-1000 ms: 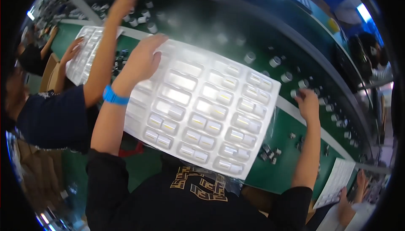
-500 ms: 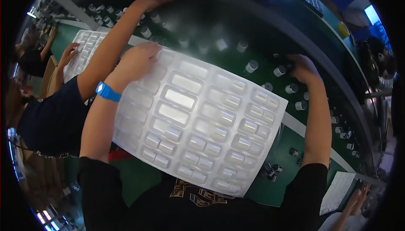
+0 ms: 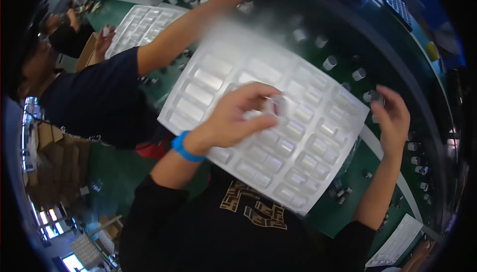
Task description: The person picks up small electronic components from a conveyor belt and places them into partitioned plastic trays by hand.
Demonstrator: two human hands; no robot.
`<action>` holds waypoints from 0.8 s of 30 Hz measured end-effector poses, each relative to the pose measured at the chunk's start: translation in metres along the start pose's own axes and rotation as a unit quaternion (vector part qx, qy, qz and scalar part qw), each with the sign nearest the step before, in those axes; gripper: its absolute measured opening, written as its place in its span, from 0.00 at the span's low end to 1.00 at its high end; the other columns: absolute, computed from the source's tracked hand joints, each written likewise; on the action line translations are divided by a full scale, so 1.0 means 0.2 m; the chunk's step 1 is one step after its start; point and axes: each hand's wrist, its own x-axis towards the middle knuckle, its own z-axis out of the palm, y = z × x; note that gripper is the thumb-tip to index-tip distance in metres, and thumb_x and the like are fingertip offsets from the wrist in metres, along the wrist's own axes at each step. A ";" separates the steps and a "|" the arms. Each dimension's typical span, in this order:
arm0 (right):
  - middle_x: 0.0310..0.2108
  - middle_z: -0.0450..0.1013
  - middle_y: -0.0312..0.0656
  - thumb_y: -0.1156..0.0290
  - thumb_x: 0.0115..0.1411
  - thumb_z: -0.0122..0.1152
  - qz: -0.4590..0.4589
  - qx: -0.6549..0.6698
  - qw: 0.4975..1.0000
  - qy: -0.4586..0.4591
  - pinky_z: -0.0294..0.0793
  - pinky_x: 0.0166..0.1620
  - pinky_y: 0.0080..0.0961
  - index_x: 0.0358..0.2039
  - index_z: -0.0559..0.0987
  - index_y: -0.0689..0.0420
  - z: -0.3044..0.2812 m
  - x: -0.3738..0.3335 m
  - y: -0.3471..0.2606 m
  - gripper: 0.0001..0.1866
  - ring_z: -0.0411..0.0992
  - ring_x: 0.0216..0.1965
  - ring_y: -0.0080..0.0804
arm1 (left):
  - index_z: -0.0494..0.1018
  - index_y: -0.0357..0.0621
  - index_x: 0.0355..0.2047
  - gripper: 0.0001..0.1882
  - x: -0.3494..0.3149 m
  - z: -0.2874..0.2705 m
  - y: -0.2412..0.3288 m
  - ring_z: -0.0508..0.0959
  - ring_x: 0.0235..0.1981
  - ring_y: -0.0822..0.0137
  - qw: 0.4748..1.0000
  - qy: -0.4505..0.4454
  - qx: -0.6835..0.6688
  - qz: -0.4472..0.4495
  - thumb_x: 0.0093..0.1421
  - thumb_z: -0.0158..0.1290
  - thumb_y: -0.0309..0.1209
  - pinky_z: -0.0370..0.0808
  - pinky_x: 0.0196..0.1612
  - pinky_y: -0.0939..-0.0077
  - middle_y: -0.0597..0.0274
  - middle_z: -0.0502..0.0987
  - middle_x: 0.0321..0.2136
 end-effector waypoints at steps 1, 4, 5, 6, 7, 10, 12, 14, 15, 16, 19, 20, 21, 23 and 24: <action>0.45 0.77 0.47 0.76 0.56 0.69 -0.015 0.044 0.999 -0.008 0.73 0.55 0.28 0.49 0.76 0.64 0.11 -0.11 -0.06 0.20 0.76 0.47 0.32 | 0.71 0.37 0.56 0.24 -0.02 0.07 -0.03 0.77 0.44 0.72 0.999 -0.022 -0.044 0.002 0.60 0.61 0.19 0.75 0.49 0.77 0.62 0.75 0.46; 0.48 0.76 0.52 0.85 0.50 0.67 -0.065 0.171 0.981 -0.058 0.71 0.56 0.29 0.49 0.69 0.64 0.37 -0.41 -0.22 0.25 0.75 0.50 0.35 | 0.73 0.39 0.54 0.23 -0.06 0.22 -0.08 0.76 0.44 0.71 0.998 -0.037 -0.051 0.008 0.57 0.62 0.20 0.74 0.48 0.75 0.61 0.75 0.45; 0.49 0.76 0.53 0.86 0.51 0.66 -0.069 0.193 0.977 -0.051 0.70 0.57 0.29 0.54 0.66 0.65 0.43 -0.47 -0.27 0.30 0.75 0.50 0.35 | 0.74 0.39 0.53 0.23 -0.08 0.27 -0.07 0.76 0.44 0.71 0.998 -0.049 -0.004 0.024 0.56 0.63 0.20 0.74 0.47 0.75 0.60 0.75 0.45; 0.50 0.76 0.53 0.87 0.52 0.65 -0.057 0.227 0.972 -0.031 0.70 0.58 0.29 0.55 0.68 0.66 0.50 -0.51 -0.30 0.29 0.75 0.51 0.35 | 0.75 0.40 0.52 0.24 -0.10 0.30 -0.08 0.76 0.43 0.71 0.999 -0.051 0.003 0.018 0.53 0.64 0.21 0.74 0.46 0.75 0.58 0.76 0.44; 0.50 0.76 0.52 0.87 0.53 0.65 -0.044 0.259 0.965 -0.007 0.69 0.58 0.29 0.56 0.69 0.67 0.55 -0.56 -0.33 0.29 0.74 0.51 0.35 | 0.75 0.40 0.52 0.24 -0.11 0.33 -0.07 0.76 0.43 0.71 0.998 -0.062 -0.003 0.014 0.53 0.64 0.21 0.74 0.46 0.75 0.58 0.76 0.44; 0.51 0.75 0.52 0.86 0.54 0.66 -0.047 0.225 0.973 0.006 0.69 0.59 0.30 0.55 0.73 0.69 0.57 -0.65 -0.28 0.26 0.74 0.52 0.35 | 0.74 0.39 0.52 0.23 -0.14 0.38 -0.04 0.76 0.43 0.70 0.994 -0.103 -0.030 0.007 0.55 0.64 0.22 0.74 0.48 0.75 0.60 0.77 0.43; 0.53 0.75 0.52 0.85 0.54 0.66 -0.070 0.214 0.974 0.000 0.69 0.59 0.31 0.54 0.75 0.69 0.55 -0.68 -0.22 0.24 0.74 0.53 0.37 | 0.68 0.32 0.57 0.28 -0.16 0.38 -0.02 0.75 0.54 0.66 0.983 -0.131 -0.120 -0.048 0.56 0.61 0.15 0.73 0.58 0.71 0.55 0.74 0.52; 0.54 0.74 0.53 0.84 0.54 0.67 -0.089 0.208 0.974 -0.015 0.69 0.60 0.32 0.52 0.76 0.69 0.52 -0.71 -0.20 0.23 0.73 0.55 0.38 | 0.69 0.32 0.57 0.25 -0.19 0.37 -0.04 0.76 0.53 0.66 0.977 -0.155 -0.141 -0.043 0.59 0.60 0.17 0.74 0.57 0.71 0.55 0.75 0.51; 0.54 0.75 0.54 0.84 0.54 0.67 -0.063 0.236 0.969 -0.031 0.69 0.61 0.33 0.52 0.76 0.69 0.51 -0.71 -0.21 0.24 0.73 0.56 0.40 | 0.69 0.31 0.57 0.23 -0.20 0.36 -0.04 0.77 0.51 0.66 0.969 -0.181 -0.163 -0.040 0.61 0.59 0.20 0.74 0.55 0.71 0.54 0.76 0.50; 0.55 0.75 0.54 0.85 0.54 0.68 -0.036 0.264 0.963 -0.047 0.69 0.61 0.34 0.53 0.76 0.68 0.50 -0.72 -0.21 0.24 0.73 0.57 0.42 | 0.69 0.31 0.57 0.23 -0.20 0.35 -0.03 0.77 0.51 0.66 0.970 -0.177 -0.161 -0.039 0.61 0.59 0.20 0.74 0.55 0.71 0.54 0.76 0.50; 0.53 0.75 0.55 0.82 0.53 0.69 -0.045 0.187 0.979 -0.064 0.70 0.62 0.36 0.52 0.76 0.67 0.49 -0.75 -0.26 0.24 0.74 0.57 0.46 | 0.71 0.30 0.55 0.19 -0.22 0.31 0.00 0.79 0.47 0.67 0.949 -0.196 -0.214 -0.120 0.66 0.54 0.25 0.75 0.53 0.72 0.54 0.78 0.47; 0.53 0.75 0.55 0.82 0.53 0.69 -0.045 0.191 0.978 -0.068 0.70 0.62 0.36 0.52 0.76 0.67 0.49 -0.75 -0.27 0.24 0.74 0.57 0.46 | 0.71 0.30 0.55 0.18 -0.22 0.30 0.00 0.79 0.45 0.68 0.945 -0.207 -0.217 -0.130 0.67 0.52 0.27 0.76 0.51 0.73 0.54 0.79 0.46; 0.51 0.77 0.55 0.83 0.52 0.70 -0.061 0.129 0.986 -0.081 0.70 0.61 0.35 0.50 0.77 0.67 0.48 -0.74 -0.28 0.23 0.75 0.56 0.45 | 0.72 0.29 0.55 0.18 -0.23 0.29 0.00 0.80 0.43 0.69 0.940 -0.218 -0.219 -0.141 0.68 0.51 0.28 0.76 0.49 0.74 0.54 0.79 0.45; 0.50 0.78 0.54 0.84 0.50 0.70 -0.076 0.069 0.990 -0.095 0.71 0.61 0.35 0.49 0.78 0.67 0.47 -0.72 -0.31 0.23 0.76 0.55 0.44 | 0.73 0.31 0.54 0.17 -0.23 0.28 -0.01 0.79 0.40 0.71 0.942 -0.212 -0.219 -0.140 0.68 0.52 0.28 0.77 0.47 0.76 0.57 0.80 0.44; 0.49 0.79 0.54 0.84 0.50 0.71 -0.085 0.040 0.990 -0.102 0.72 0.60 0.35 0.48 0.78 0.68 0.47 -0.71 -0.32 0.22 0.77 0.54 0.44 | 0.74 0.33 0.54 0.16 -0.23 0.27 -0.02 0.79 0.38 0.73 0.942 -0.211 -0.219 -0.138 0.69 0.52 0.27 0.78 0.45 0.77 0.59 0.80 0.43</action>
